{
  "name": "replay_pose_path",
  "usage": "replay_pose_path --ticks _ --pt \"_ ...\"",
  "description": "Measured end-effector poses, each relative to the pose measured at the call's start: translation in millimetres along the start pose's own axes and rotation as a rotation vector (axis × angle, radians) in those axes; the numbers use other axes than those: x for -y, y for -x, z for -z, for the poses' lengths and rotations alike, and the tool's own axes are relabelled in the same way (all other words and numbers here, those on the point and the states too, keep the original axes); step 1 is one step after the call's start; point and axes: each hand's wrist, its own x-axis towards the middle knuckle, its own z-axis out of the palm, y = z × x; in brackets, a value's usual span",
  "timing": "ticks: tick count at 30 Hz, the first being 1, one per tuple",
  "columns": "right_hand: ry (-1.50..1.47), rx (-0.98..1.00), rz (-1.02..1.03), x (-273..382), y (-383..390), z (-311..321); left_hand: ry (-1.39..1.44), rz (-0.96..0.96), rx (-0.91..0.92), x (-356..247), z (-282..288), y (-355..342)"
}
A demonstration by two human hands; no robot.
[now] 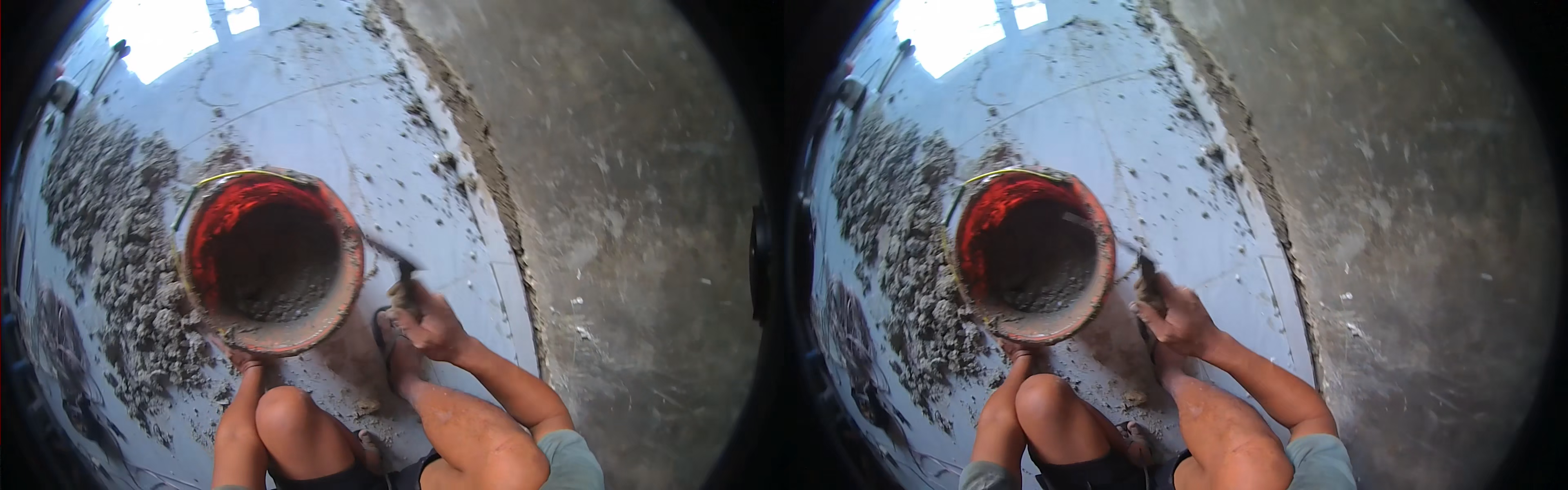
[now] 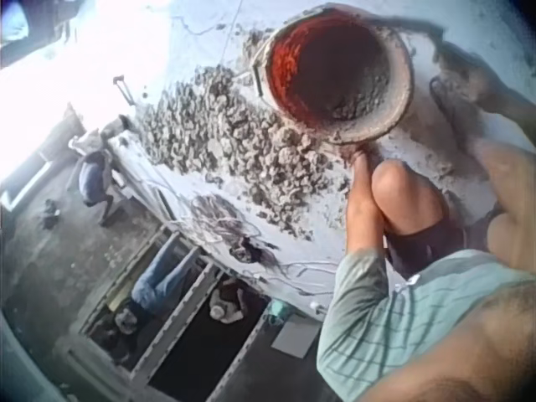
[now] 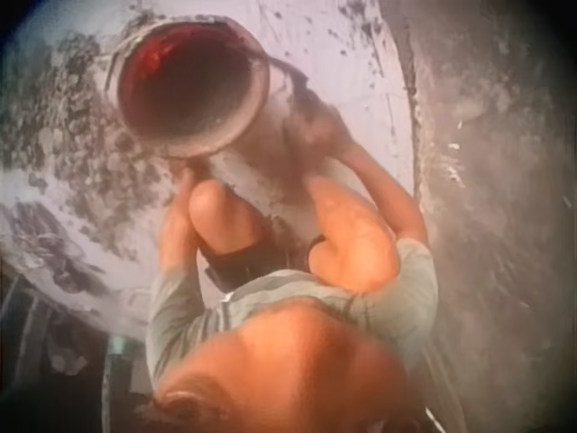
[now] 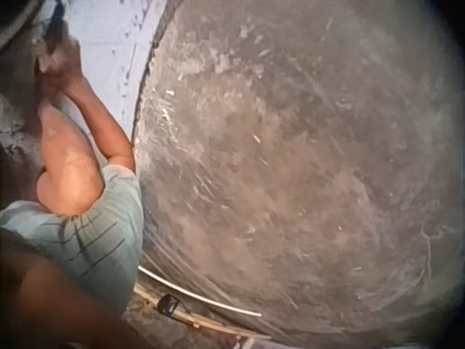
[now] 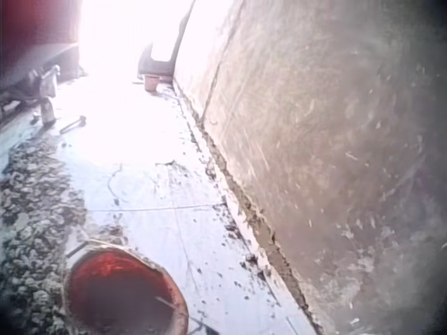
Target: The person scoops mortar from a bucket using a trowel and applies and smooths it along the edge between the floor and the wall.
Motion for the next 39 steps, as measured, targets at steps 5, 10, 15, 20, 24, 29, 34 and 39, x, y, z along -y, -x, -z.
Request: replay_pose_path --ticks 5,10,15,20,24,29,34,39 --pt "0.282 0.113 0.315 21 -8 -30 1.543 -0.062 -0.365 8 25 -47" --pt "0.317 0.198 0.015 15 -4 -26 0.775 0.015 -0.392 -5 98 -22" --pt "0.164 0.240 -0.057 14 10 -37 0.800 -0.050 -0.453 4 154 -6" --pt "0.111 0.238 0.060 -1 21 -42 0.895 -0.040 -0.417 17 168 1" --pt "-0.330 -0.212 -0.072 -70 32 -60 0.816 -0.023 -0.457 11 153 -6" --pt "-0.388 -0.317 -0.428 -135 46 -81 0.827 -0.040 -0.479 4 156 -7" --pt "-0.745 -0.359 -0.555 -146 42 -82 0.823 -0.045 -0.477 5 157 -5" --pt "-0.722 -0.330 -0.549 -138 38 -83 0.820 -0.036 -0.480 9 157 -4"
